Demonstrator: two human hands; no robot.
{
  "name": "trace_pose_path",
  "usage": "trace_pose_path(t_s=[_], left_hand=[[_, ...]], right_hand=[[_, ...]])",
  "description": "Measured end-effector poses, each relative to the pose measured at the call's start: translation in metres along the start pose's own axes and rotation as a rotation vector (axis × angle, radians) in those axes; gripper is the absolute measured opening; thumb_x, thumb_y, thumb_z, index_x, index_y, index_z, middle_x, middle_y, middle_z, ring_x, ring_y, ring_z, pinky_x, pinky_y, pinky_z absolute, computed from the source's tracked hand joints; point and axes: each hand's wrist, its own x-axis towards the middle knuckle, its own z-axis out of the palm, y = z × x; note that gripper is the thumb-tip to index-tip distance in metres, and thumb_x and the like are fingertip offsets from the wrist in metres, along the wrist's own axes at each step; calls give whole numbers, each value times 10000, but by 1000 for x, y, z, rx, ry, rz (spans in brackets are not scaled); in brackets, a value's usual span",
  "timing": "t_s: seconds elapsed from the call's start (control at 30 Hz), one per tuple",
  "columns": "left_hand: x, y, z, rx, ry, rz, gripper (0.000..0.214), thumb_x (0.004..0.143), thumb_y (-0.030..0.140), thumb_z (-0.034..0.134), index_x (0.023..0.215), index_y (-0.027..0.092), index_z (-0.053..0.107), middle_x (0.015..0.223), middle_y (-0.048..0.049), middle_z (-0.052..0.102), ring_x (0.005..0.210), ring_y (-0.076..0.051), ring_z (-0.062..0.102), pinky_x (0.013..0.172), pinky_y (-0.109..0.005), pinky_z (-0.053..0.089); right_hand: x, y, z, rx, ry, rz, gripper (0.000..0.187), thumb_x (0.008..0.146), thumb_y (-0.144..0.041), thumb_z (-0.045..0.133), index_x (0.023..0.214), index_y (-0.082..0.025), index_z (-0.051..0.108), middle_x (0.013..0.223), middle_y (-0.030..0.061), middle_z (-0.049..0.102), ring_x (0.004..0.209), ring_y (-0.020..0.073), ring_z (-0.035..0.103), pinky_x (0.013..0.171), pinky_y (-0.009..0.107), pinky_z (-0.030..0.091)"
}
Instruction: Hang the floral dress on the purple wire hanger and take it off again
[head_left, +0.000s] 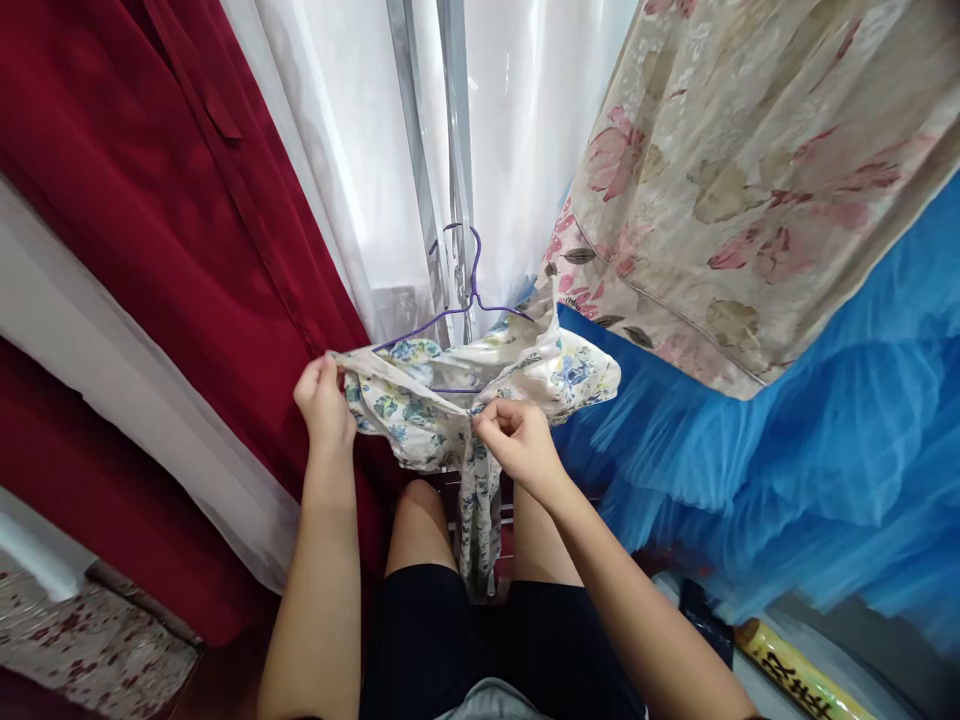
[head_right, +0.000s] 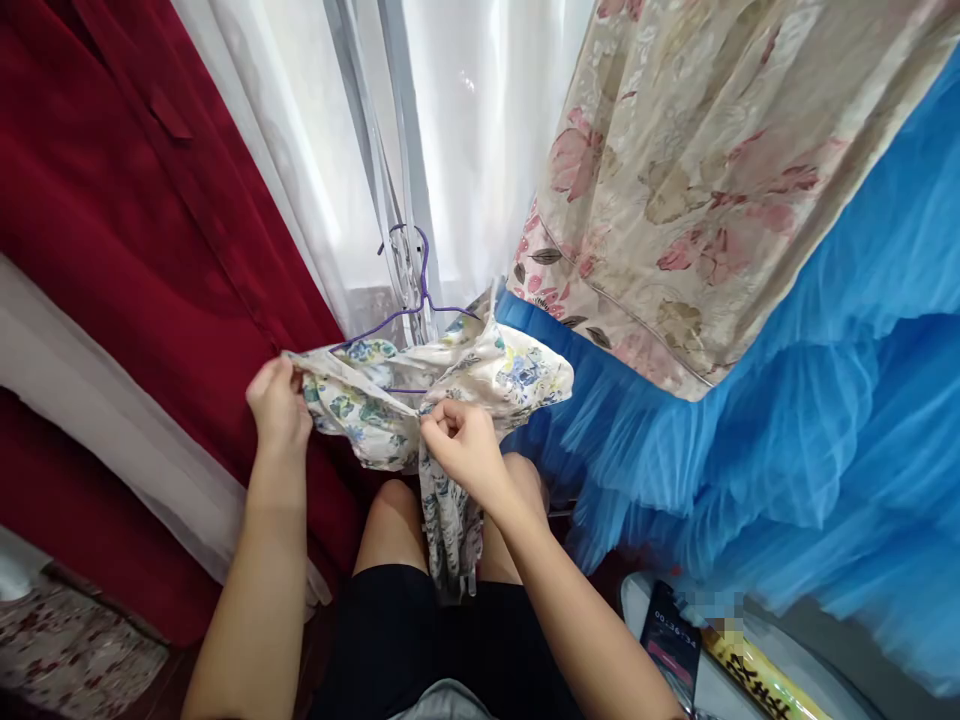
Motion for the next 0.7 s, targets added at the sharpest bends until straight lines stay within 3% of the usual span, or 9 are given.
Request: trace_pose_path(t_s=[0.1, 0.2, 0.37, 0.43, 0.53, 0.6, 0.7], left_hand=[[-8, -40, -21, -72, 54, -257, 181, 899, 178, 667, 766, 151, 546, 685, 19, 587, 627, -92, 574, 723, -225, 475], [-42, -73, -36, -79, 42, -390, 197, 900, 210, 667, 767, 161, 530, 669, 5, 594, 631, -117, 603, 740, -269, 494], [-116, -106, -52, -106, -3, -514, 280, 801, 356, 777, 834, 165, 575, 736, -12, 654, 704, -142, 654, 774, -296, 500], [-142, -106, -53, -117, -61, -516, 363, 737, 419, 829, 884, 163, 619, 818, -30, 693, 773, -151, 675, 803, -290, 500], [-170, -91, -41, -137, -214, -501, 412, 719, 453, 851, 934, 151, 673, 925, -66, 720, 893, -188, 692, 897, -325, 510], [-183, -72, -27, -113, -380, -444, 350, 820, 456, 778, 975, 156, 684, 990, -82, 722, 978, -214, 687, 955, -351, 504], [-203, -39, -4, 8, -641, -277, 233, 970, 412, 613, 1007, 191, 673, 1099, -84, 708, 1093, -227, 657, 997, -344, 487]], right_hand=[[-9, 3, 8, 44, -11, 60, 232, 816, -276, 594, 605, -201, 536, 505, -61, 419, 480, 97, 348, 489, 247, 250], [-24, 12, 8, 166, 56, 167, 245, 798, -301, 610, 586, -204, 536, 487, -58, 425, 464, 99, 341, 476, 250, 242], [-68, 52, -15, 365, 387, 317, 230, 804, -373, 645, 655, -203, 602, 482, -57, 432, 450, 110, 342, 462, 265, 253], [-83, 73, -29, 420, 577, 335, 231, 796, -394, 648, 670, -209, 591, 507, -59, 434, 442, 110, 351, 442, 265, 260], [-95, 95, -46, 415, 832, 298, 207, 794, -389, 622, 693, -223, 553, 540, -63, 439, 441, 113, 380, 433, 260, 295], [-97, 101, -51, 405, 915, 278, 183, 813, -385, 593, 731, -229, 546, 562, -60, 463, 457, 122, 412, 445, 259, 322], [-95, 96, -48, 305, 923, 247, 181, 851, -393, 602, 851, -214, 626, 712, -3, 608, 614, 162, 557, 565, 277, 442]])
